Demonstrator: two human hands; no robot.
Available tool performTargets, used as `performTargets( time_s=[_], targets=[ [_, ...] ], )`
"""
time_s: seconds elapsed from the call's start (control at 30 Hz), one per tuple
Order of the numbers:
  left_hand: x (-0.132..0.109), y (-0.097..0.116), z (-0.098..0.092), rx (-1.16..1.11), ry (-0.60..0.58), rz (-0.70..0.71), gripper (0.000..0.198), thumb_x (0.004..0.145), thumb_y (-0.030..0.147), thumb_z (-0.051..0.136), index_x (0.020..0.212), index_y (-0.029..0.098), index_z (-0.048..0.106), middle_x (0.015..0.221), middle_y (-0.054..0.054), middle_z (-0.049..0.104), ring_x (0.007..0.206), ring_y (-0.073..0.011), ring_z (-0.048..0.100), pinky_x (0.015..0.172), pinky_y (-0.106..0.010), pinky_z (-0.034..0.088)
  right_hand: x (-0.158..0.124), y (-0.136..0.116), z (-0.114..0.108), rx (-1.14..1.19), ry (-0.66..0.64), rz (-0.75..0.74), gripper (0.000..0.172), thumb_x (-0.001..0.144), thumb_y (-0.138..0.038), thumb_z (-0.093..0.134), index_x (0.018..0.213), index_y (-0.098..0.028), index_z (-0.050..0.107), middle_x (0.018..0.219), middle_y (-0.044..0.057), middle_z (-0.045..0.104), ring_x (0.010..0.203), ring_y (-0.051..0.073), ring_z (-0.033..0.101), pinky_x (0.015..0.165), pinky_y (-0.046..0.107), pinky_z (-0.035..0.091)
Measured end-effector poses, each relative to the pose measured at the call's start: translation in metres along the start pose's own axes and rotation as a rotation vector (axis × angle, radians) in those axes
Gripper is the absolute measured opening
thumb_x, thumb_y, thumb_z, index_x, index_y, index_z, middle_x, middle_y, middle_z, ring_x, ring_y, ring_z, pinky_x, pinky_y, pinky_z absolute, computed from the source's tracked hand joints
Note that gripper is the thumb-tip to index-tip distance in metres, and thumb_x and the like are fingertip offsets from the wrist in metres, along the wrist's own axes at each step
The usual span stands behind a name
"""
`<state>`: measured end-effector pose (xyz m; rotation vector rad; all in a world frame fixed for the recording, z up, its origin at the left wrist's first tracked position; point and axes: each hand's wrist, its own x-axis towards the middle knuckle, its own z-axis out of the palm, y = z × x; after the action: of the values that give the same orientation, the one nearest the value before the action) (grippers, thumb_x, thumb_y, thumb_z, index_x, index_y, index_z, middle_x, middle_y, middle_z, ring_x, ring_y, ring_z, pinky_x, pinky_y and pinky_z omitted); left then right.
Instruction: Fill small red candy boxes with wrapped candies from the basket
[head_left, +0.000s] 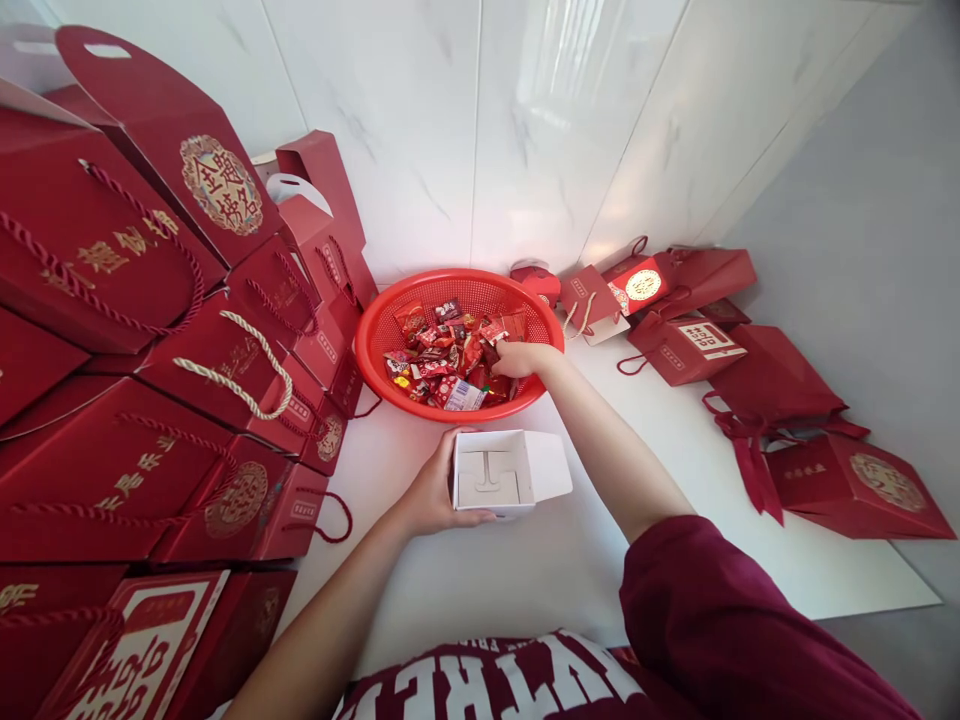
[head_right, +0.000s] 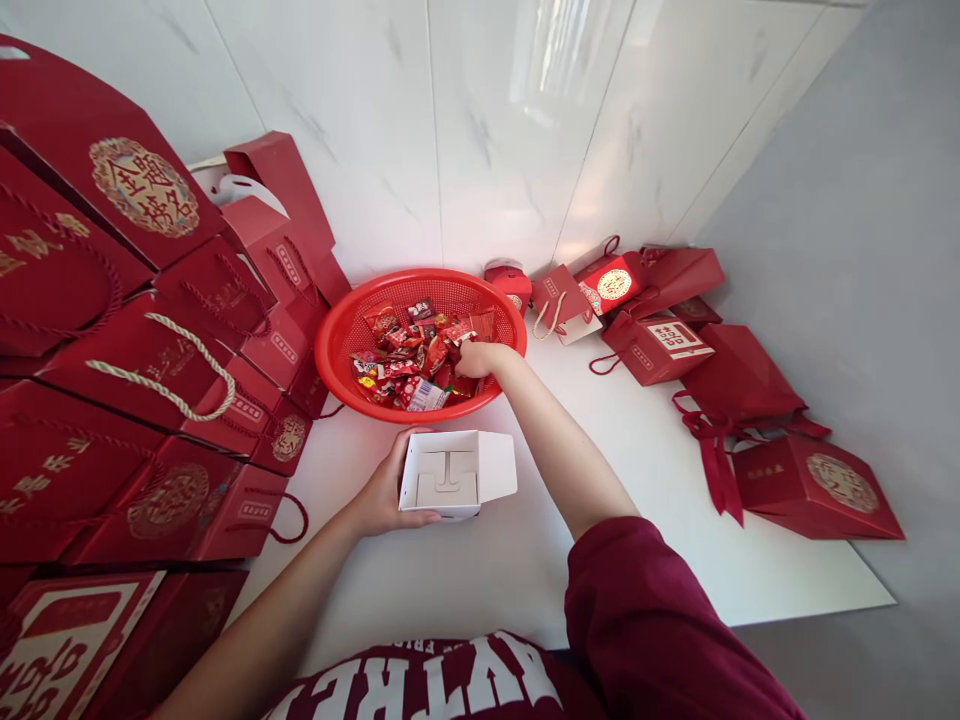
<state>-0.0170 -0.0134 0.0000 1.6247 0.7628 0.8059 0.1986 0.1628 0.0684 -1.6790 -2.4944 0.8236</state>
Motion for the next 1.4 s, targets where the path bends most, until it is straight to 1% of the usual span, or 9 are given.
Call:
performTargets(
  time_s=[0.2, 0.37, 0.57, 0.73, 0.87, 0.97, 1.1, 1.27, 1.4],
  targets=[
    [0.000, 0.003, 0.000, 0.022, 0.001, -0.006, 0.099, 0.060, 0.034, 0.092, 0.139, 0.024, 0.033, 0.141, -0.015, 0.049, 0.132, -0.0363, 0.049, 0.109, -0.051, 0.042, -0.009, 0.005, -0.005, 0.185, -0.086, -0.151, 0.032, 0.074, -0.031, 0.085, 0.098, -0.015, 0.070, 0.091, 0.004, 0.073, 0.083, 0.022, 0.068, 0.079, 0.030, 0.053],
    [0.001, 0.004, 0.000, 0.008, 0.000, -0.007, 0.101, 0.059, 0.035, 0.092, 0.140, 0.025, 0.032, 0.143, -0.015, 0.048, 0.133, -0.0368, 0.048, 0.110, -0.051, 0.041, -0.008, 0.006, -0.003, 0.325, -0.068, -0.270, 0.031, 0.080, -0.027, 0.077, 0.109, -0.017, 0.071, 0.097, 0.002, 0.074, 0.085, 0.016, 0.068, 0.078, 0.025, 0.053],
    [0.001, 0.003, 0.000, -0.002, -0.016, -0.004, 0.100, 0.060, 0.034, 0.091, 0.140, 0.025, 0.032, 0.143, -0.016, 0.048, 0.133, -0.0364, 0.049, 0.110, -0.051, 0.040, -0.002, 0.009, 0.000, 0.349, 0.104, -0.227, 0.026, 0.088, -0.021, 0.061, 0.109, -0.011, 0.072, 0.109, 0.008, 0.073, 0.093, 0.017, 0.066, 0.086, 0.026, 0.050],
    [0.000, -0.001, -0.001, 0.017, -0.004, 0.004, 0.103, 0.059, 0.034, 0.092, 0.142, 0.025, 0.030, 0.143, -0.016, 0.047, 0.134, -0.0366, 0.047, 0.111, -0.051, 0.040, -0.002, 0.003, 0.002, 0.286, -0.071, -0.212, 0.020, 0.076, -0.032, 0.077, 0.090, -0.018, 0.079, 0.083, 0.002, 0.075, 0.075, 0.017, 0.066, 0.071, 0.025, 0.050],
    [-0.001, -0.004, -0.001, 0.030, -0.008, -0.004, 0.105, 0.059, 0.035, 0.092, 0.142, 0.025, 0.028, 0.143, -0.016, 0.047, 0.134, -0.0367, 0.048, 0.110, -0.051, 0.041, -0.002, 0.003, 0.003, 0.266, -0.153, -0.189, 0.017, 0.063, -0.026, 0.085, 0.075, -0.018, 0.078, 0.067, 0.000, 0.071, 0.061, 0.016, 0.063, 0.060, 0.024, 0.047],
    [-0.001, -0.004, -0.001, 0.026, -0.014, -0.004, 0.105, 0.059, 0.035, 0.092, 0.142, 0.025, 0.028, 0.142, -0.016, 0.048, 0.133, -0.0363, 0.049, 0.110, -0.050, 0.041, -0.004, 0.007, 0.000, 0.317, -0.088, -0.196, 0.018, 0.070, -0.028, 0.081, 0.082, -0.016, 0.078, 0.069, 0.001, 0.071, 0.059, 0.015, 0.062, 0.060, 0.025, 0.048],
    [-0.001, -0.002, -0.001, 0.017, -0.021, -0.015, 0.103, 0.060, 0.034, 0.091, 0.141, 0.025, 0.028, 0.140, -0.015, 0.049, 0.131, -0.0352, 0.050, 0.108, -0.049, 0.042, -0.006, 0.010, -0.004, 0.404, 0.128, -0.150, 0.021, 0.088, -0.030, 0.066, 0.096, -0.011, 0.072, 0.074, 0.004, 0.071, 0.057, 0.013, 0.063, 0.058, 0.023, 0.050],
    [-0.002, 0.002, 0.001, 0.036, -0.029, -0.031, 0.103, 0.060, 0.034, 0.091, 0.141, 0.024, 0.027, 0.140, -0.015, 0.050, 0.130, -0.0351, 0.051, 0.109, -0.050, 0.042, -0.003, 0.008, -0.002, 0.370, 0.402, -0.020, 0.032, 0.102, -0.021, 0.039, 0.128, -0.014, 0.057, 0.108, 0.011, 0.072, 0.085, 0.014, 0.072, 0.075, 0.022, 0.055],
    [-0.001, 0.004, 0.002, 0.056, -0.031, -0.025, 0.102, 0.061, 0.036, 0.090, 0.140, 0.023, 0.028, 0.140, -0.016, 0.051, 0.131, -0.0355, 0.051, 0.111, -0.051, 0.040, 0.001, 0.007, 0.001, 0.184, 0.301, 0.103, 0.032, 0.093, -0.006, 0.043, 0.110, -0.012, 0.069, 0.108, 0.013, 0.073, 0.094, 0.020, 0.071, 0.083, 0.026, 0.052]
  ],
)
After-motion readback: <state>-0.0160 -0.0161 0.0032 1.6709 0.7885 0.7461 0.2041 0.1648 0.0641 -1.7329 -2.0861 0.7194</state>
